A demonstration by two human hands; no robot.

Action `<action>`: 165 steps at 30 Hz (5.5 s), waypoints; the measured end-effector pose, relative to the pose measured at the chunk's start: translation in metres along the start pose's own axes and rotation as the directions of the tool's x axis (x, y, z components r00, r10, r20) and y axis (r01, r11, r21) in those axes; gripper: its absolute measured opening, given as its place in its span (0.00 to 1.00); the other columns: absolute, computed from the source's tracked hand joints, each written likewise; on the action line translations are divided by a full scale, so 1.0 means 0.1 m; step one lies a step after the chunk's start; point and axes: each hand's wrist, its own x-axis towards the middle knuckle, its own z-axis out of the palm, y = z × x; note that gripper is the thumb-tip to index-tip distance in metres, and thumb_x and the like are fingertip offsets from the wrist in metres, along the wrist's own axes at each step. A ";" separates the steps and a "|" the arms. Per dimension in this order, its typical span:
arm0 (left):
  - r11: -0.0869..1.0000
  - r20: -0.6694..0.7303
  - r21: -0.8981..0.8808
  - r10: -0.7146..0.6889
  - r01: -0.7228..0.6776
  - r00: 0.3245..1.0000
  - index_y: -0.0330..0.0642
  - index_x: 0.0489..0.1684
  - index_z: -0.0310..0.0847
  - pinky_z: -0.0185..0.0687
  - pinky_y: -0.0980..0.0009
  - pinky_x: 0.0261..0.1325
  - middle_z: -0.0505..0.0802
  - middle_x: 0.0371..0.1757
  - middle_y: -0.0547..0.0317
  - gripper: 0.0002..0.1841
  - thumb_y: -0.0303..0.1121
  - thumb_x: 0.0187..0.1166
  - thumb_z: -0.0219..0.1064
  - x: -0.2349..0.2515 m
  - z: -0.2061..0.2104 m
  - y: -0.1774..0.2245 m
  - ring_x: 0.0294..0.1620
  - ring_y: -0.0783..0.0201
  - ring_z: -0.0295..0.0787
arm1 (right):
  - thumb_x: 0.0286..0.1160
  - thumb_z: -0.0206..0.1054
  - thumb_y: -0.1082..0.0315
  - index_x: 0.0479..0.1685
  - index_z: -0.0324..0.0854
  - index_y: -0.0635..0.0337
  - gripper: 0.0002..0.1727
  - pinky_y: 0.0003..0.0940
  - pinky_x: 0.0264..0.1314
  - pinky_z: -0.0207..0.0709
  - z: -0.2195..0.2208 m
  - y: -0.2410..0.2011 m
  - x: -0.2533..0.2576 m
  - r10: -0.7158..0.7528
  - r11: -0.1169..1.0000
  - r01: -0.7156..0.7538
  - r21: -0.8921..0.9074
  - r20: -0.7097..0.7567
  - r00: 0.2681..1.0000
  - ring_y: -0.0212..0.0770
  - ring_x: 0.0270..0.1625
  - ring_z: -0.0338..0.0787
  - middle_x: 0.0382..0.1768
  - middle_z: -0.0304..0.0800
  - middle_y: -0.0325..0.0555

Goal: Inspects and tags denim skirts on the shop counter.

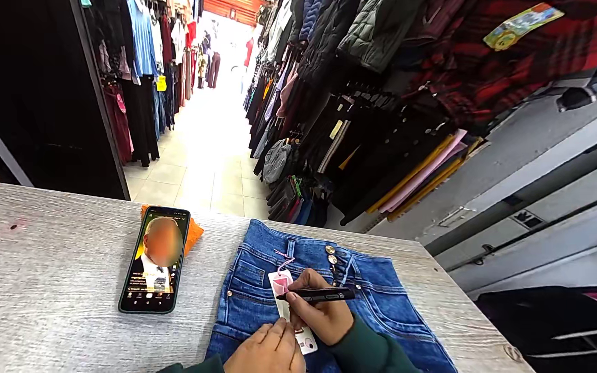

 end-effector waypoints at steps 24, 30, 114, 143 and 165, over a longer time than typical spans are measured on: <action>0.999 0.012 -0.034 -0.014 0.014 1.000 0.33 0.46 0.90 0.87 0.61 0.64 0.95 0.56 0.45 0.11 0.23 0.80 0.60 0.03 -0.02 0.01 0.63 0.50 0.93 | 0.81 0.65 0.65 0.47 0.74 0.58 0.07 0.23 0.24 0.83 -0.01 -0.01 0.02 0.006 0.994 -0.006 -0.113 0.001 1.000 0.23 0.20 0.84 0.23 0.84 0.28; 1.000 -0.003 -0.011 -0.002 0.002 1.000 0.34 0.45 0.90 0.87 0.61 0.63 0.96 0.56 0.45 0.10 0.24 0.80 0.60 0.02 -0.02 0.01 0.62 0.50 0.93 | 0.80 0.64 0.66 0.44 0.74 0.58 0.06 0.21 0.23 0.80 0.00 -0.01 0.02 0.010 0.991 -0.011 -0.132 -0.005 1.000 0.22 0.19 0.81 0.23 0.82 0.28; 0.999 0.044 -0.034 -0.003 0.004 0.999 0.31 0.48 0.89 0.87 0.60 0.65 0.95 0.57 0.43 0.11 0.23 0.80 0.60 0.02 -0.06 0.01 0.64 0.49 0.93 | 0.76 0.63 0.66 0.39 0.76 0.56 0.05 0.20 0.21 0.75 -0.04 0.02 0.01 -0.034 0.970 0.016 -0.243 -0.070 0.997 0.21 0.19 0.79 0.22 0.81 0.28; 1.000 0.031 -0.023 -0.009 0.010 0.999 0.32 0.49 0.90 0.87 0.61 0.64 0.95 0.58 0.44 0.11 0.23 0.80 0.60 0.02 -0.05 0.00 0.64 0.49 0.93 | 0.75 0.63 0.62 0.38 0.77 0.56 0.07 0.25 0.19 0.76 -0.06 0.01 -0.02 0.021 0.939 -0.066 -0.339 -0.136 0.991 0.24 0.17 0.79 0.20 0.81 0.29; 0.504 0.364 -0.676 -0.407 0.538 0.838 0.21 0.52 0.78 0.84 0.55 0.44 0.89 0.36 0.35 0.19 0.35 0.88 0.58 0.25 -0.45 -0.23 0.36 0.47 0.89 | 0.74 0.75 0.59 0.48 0.85 0.43 0.09 0.12 0.14 0.72 -0.14 -0.09 -0.04 -0.159 0.809 0.130 0.574 0.001 0.987 0.15 0.13 0.77 0.16 0.82 0.22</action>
